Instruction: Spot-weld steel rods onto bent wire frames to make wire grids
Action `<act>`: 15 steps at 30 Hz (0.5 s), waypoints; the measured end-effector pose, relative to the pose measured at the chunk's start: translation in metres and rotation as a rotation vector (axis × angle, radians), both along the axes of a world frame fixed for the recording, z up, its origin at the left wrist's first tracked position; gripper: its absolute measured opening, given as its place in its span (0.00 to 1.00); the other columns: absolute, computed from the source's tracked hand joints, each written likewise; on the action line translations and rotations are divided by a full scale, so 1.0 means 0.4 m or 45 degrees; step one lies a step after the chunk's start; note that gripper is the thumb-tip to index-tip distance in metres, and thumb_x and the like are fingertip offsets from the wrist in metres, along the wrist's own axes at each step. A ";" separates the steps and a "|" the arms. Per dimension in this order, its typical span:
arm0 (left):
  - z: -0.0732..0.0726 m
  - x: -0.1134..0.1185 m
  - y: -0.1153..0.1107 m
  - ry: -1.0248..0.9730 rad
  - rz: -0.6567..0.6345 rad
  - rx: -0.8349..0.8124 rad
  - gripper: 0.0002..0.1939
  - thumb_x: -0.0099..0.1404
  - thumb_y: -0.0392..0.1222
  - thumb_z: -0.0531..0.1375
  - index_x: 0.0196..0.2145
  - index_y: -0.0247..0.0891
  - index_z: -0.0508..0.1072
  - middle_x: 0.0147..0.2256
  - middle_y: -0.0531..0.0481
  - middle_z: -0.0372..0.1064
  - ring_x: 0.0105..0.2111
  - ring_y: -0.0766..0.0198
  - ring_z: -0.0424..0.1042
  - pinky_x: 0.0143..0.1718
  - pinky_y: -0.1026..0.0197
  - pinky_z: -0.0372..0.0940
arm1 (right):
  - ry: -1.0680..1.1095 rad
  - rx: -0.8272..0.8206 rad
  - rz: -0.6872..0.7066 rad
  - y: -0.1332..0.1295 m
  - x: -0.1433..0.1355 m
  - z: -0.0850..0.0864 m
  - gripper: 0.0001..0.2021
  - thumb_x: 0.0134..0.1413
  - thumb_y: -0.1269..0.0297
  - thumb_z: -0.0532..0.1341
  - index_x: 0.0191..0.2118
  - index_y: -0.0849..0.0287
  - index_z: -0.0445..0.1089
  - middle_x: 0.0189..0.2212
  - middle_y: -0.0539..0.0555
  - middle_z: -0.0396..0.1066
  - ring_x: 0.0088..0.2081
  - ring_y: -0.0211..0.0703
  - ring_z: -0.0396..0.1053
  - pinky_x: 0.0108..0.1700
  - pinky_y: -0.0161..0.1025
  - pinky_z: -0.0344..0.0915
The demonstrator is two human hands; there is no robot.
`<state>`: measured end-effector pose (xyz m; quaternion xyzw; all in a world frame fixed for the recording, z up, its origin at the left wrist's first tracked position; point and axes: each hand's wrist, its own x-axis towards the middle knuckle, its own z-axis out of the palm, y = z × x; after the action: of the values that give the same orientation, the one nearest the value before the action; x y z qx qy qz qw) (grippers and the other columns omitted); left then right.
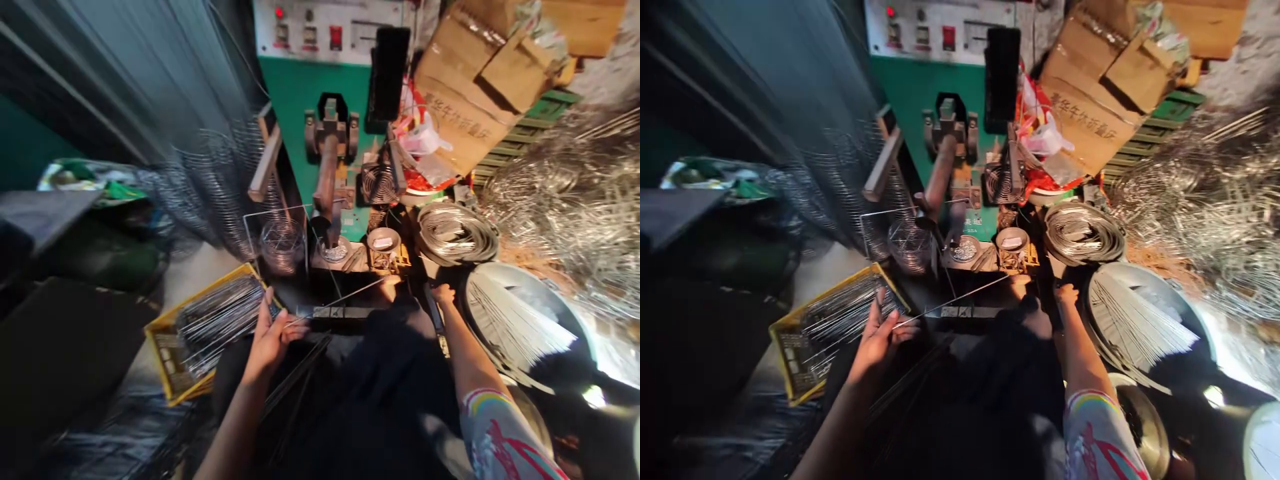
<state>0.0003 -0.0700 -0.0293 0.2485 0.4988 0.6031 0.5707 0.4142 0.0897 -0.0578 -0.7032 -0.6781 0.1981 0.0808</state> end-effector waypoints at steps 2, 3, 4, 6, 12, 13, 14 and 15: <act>0.001 -0.007 0.004 -0.037 -0.015 0.029 0.51 0.60 0.48 0.68 0.70 0.58 0.40 0.25 0.57 0.74 0.22 0.61 0.76 0.23 0.61 0.72 | -0.029 0.064 -0.084 0.018 -0.023 0.002 0.19 0.67 0.61 0.54 0.59 0.66 0.63 0.56 0.68 0.63 0.55 0.57 0.65 0.54 0.56 0.65; 0.000 -0.011 0.005 -0.058 -0.025 0.042 0.50 0.61 0.47 0.67 0.70 0.58 0.40 0.24 0.57 0.73 0.22 0.62 0.75 0.23 0.61 0.72 | -0.034 0.115 -0.107 0.020 -0.040 0.010 0.21 0.68 0.62 0.51 0.60 0.68 0.60 0.57 0.71 0.61 0.58 0.59 0.62 0.56 0.56 0.62; 0.000 -0.015 0.006 -0.076 -0.037 0.051 0.50 0.62 0.46 0.67 0.70 0.59 0.40 0.24 0.58 0.72 0.22 0.63 0.75 0.23 0.62 0.71 | -0.025 0.187 -0.086 0.018 -0.061 0.023 0.22 0.68 0.62 0.49 0.62 0.69 0.58 0.59 0.72 0.58 0.61 0.60 0.58 0.59 0.56 0.59; 0.002 -0.022 0.007 -0.098 -0.056 0.070 0.50 0.62 0.45 0.67 0.70 0.59 0.39 0.24 0.58 0.71 0.21 0.64 0.74 0.23 0.63 0.71 | 0.014 0.347 0.096 0.004 -0.117 0.059 0.24 0.69 0.59 0.47 0.64 0.65 0.56 0.63 0.68 0.55 0.65 0.57 0.53 0.62 0.52 0.55; 0.030 -0.029 0.019 -0.170 -0.088 0.197 0.47 0.65 0.41 0.64 0.70 0.56 0.39 0.24 0.59 0.70 0.21 0.67 0.74 0.26 0.66 0.72 | -0.046 0.385 0.839 -0.038 -0.296 0.142 0.21 0.68 0.51 0.52 0.57 0.56 0.69 0.59 0.60 0.66 0.61 0.53 0.59 0.66 0.51 0.45; 0.037 -0.030 0.023 -0.177 -0.091 0.219 0.46 0.65 0.41 0.64 0.70 0.55 0.39 0.24 0.59 0.70 0.22 0.67 0.74 0.27 0.65 0.72 | -0.071 0.385 0.888 -0.036 -0.311 0.142 0.21 0.68 0.50 0.51 0.55 0.57 0.70 0.56 0.60 0.69 0.59 0.52 0.62 0.67 0.50 0.44; 0.043 -0.032 0.028 -0.179 -0.096 0.234 0.46 0.65 0.41 0.63 0.70 0.55 0.39 0.24 0.58 0.71 0.22 0.66 0.74 0.27 0.65 0.72 | -0.095 0.386 0.927 -0.031 -0.320 0.140 0.21 0.69 0.50 0.51 0.52 0.57 0.72 0.53 0.60 0.71 0.57 0.51 0.64 0.67 0.50 0.44; 0.050 -0.035 0.033 -0.178 -0.103 0.245 0.46 0.66 0.41 0.63 0.70 0.55 0.39 0.25 0.57 0.71 0.22 0.65 0.75 0.27 0.64 0.72 | -0.119 0.389 0.948 -0.024 -0.324 0.135 0.21 0.69 0.50 0.50 0.50 0.58 0.73 0.49 0.60 0.73 0.54 0.51 0.65 0.67 0.50 0.44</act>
<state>-0.0137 -0.0569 -0.0095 0.2792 0.3871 0.6407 0.6014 0.2845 0.0801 -0.0038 -0.3979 -0.9109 0.0786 0.0760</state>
